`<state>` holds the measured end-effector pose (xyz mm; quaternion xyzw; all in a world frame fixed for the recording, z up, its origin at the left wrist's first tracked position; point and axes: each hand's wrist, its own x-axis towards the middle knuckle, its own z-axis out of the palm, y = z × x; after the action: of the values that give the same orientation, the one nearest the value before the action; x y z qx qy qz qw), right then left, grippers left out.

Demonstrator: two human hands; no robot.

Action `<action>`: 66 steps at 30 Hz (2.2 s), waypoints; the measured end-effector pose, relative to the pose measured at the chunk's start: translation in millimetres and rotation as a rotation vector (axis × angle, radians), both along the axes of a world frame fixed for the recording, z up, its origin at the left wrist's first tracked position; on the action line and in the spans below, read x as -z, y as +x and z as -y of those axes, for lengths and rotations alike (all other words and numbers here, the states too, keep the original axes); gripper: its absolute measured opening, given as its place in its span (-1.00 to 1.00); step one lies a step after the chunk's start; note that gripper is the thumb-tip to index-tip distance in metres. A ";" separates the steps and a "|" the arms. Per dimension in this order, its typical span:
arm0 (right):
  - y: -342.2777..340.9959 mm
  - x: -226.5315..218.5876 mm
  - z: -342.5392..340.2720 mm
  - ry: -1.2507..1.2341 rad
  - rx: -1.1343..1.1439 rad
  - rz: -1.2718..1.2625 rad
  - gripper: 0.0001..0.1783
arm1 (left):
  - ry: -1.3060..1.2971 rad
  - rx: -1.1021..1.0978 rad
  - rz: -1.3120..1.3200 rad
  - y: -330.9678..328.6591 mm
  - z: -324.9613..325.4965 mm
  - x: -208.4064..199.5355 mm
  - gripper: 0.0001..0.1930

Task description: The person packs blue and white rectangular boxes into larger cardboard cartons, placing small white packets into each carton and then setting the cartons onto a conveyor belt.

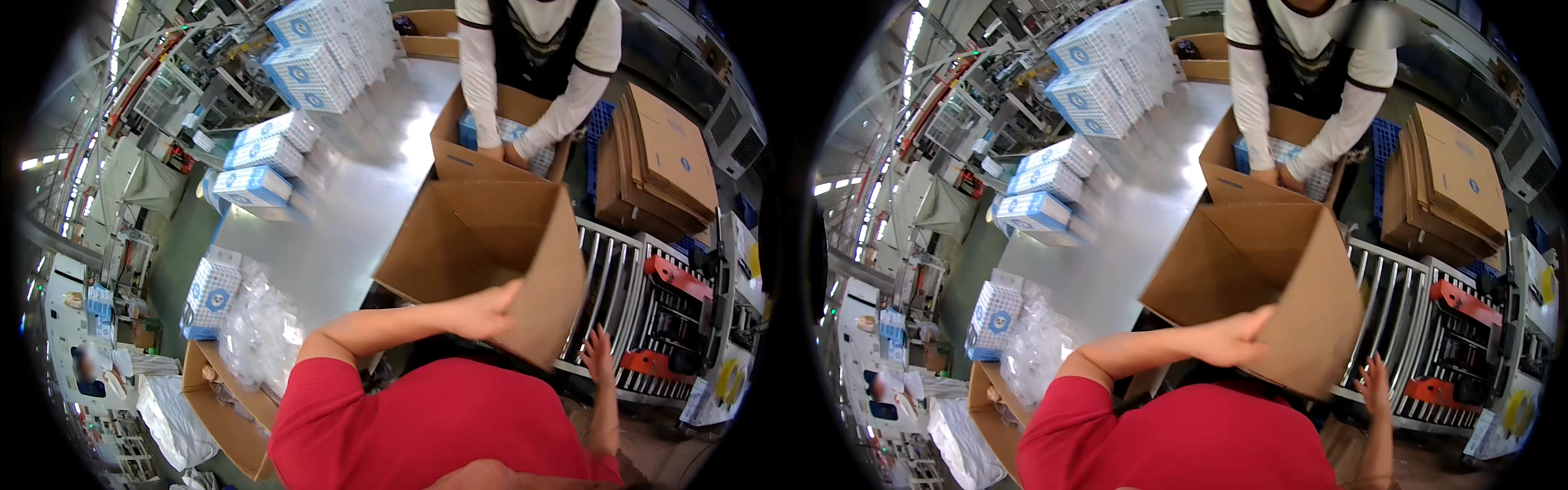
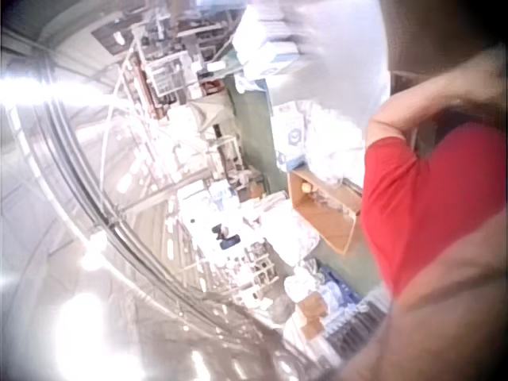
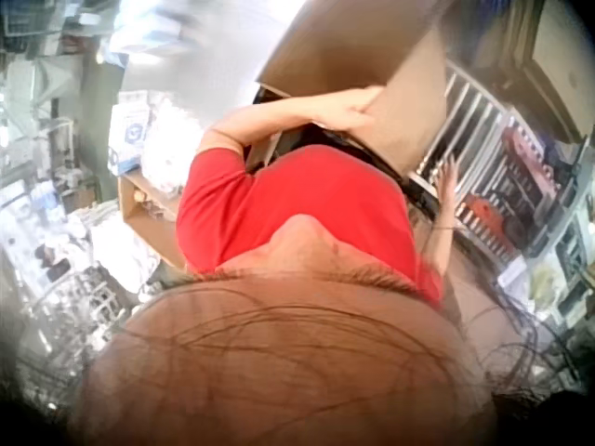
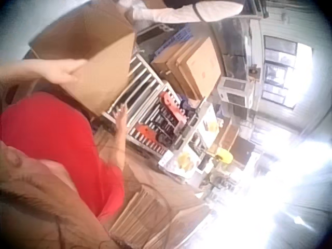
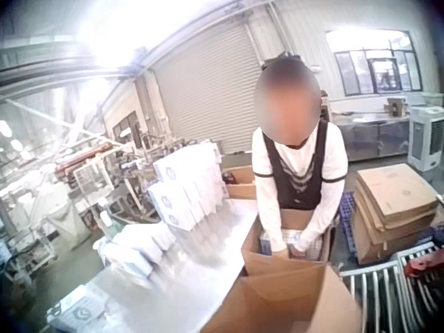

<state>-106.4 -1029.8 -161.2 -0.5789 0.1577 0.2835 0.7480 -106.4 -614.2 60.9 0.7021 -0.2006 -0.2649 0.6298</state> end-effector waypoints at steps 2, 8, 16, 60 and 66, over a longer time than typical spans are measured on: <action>6.4 -66.1 -75.8 -0.021 0.015 0.131 -0.17 | 0.239 0.055 0.009 -0.8 52.1 12.5 -0.32; 16.9 -110.6 -123.5 -0.721 -0.203 0.791 -0.07 | 0.616 0.172 0.877 24.9 36.8 29.8 -0.59; 28.1 -56.4 -88.0 -0.466 -0.117 0.312 -0.69 | 0.586 -0.233 -0.158 12.9 -124.8 290.2 -0.30; 131.7 -244.5 -590.6 -0.445 -1.065 1.764 -0.13 | 1.283 -0.280 0.533 33.7 -522.8 56.5 -0.01; 150.1 -223.3 -280.6 0.536 0.144 0.776 -0.32 | 0.914 -0.327 0.691 88.7 -417.5 26.6 -0.06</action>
<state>43.7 -749.2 62.1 -0.4164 -0.1722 0.0245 0.8924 -17.8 -196.7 34.3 0.9693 -0.1489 0.0197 0.1947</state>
